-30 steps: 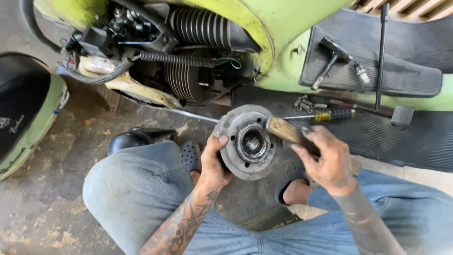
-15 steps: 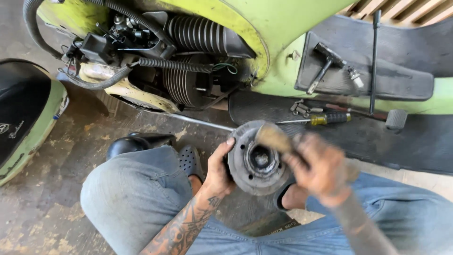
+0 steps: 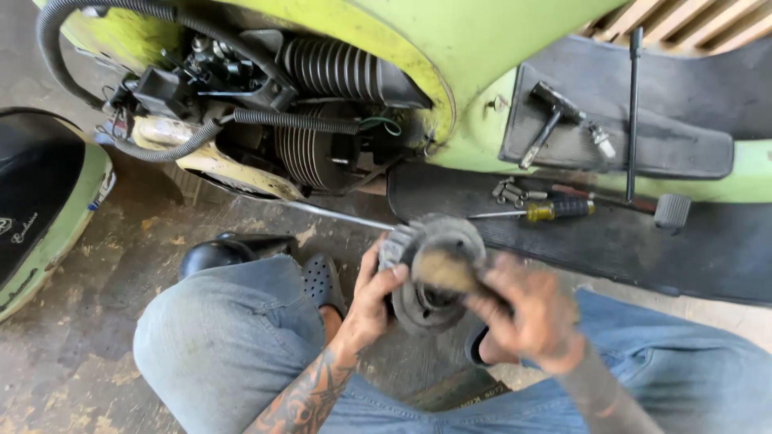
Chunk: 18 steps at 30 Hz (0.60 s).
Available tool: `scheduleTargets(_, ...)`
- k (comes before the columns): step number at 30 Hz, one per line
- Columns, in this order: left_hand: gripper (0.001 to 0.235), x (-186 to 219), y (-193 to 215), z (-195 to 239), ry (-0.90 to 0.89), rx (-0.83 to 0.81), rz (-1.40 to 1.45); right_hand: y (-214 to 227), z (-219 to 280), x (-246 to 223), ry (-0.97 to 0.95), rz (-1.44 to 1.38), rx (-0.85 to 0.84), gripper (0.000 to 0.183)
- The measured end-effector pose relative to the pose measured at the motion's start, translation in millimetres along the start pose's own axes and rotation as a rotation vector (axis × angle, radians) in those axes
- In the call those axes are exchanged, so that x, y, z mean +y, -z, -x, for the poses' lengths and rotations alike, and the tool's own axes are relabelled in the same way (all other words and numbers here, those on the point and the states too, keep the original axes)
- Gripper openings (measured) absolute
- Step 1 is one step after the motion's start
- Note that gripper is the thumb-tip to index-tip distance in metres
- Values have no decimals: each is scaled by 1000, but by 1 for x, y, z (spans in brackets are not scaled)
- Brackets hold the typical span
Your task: Repairing a motorcycle engine component by prying with a screwdriver and tapping with a hammer and wooden block
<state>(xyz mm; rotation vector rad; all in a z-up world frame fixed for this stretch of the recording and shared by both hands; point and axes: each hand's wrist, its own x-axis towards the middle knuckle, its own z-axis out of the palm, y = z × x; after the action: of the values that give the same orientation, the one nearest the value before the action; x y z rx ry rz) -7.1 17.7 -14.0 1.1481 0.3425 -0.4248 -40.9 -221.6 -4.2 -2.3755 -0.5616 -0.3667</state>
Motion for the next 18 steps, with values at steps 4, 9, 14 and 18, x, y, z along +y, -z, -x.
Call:
scheduleTargets(4, 78, 12, -24, 18, 23, 83, 226, -4, 12, 51, -44, 24, 40, 23)
scheduleTargets(9, 88, -16, -8, 3, -88, -59, 4, 16, -6, 45, 27, 20, 58, 31)
scheduleTargets(14, 88, -10, 5, -4, -67, -141, -118, 24, -13, 47, 133, -46, 49, 33)
scheduleTargets(18, 87, -11, 5, 7, 45, -229, -160, 30, -4, 51, 175, -183, 21, 34)
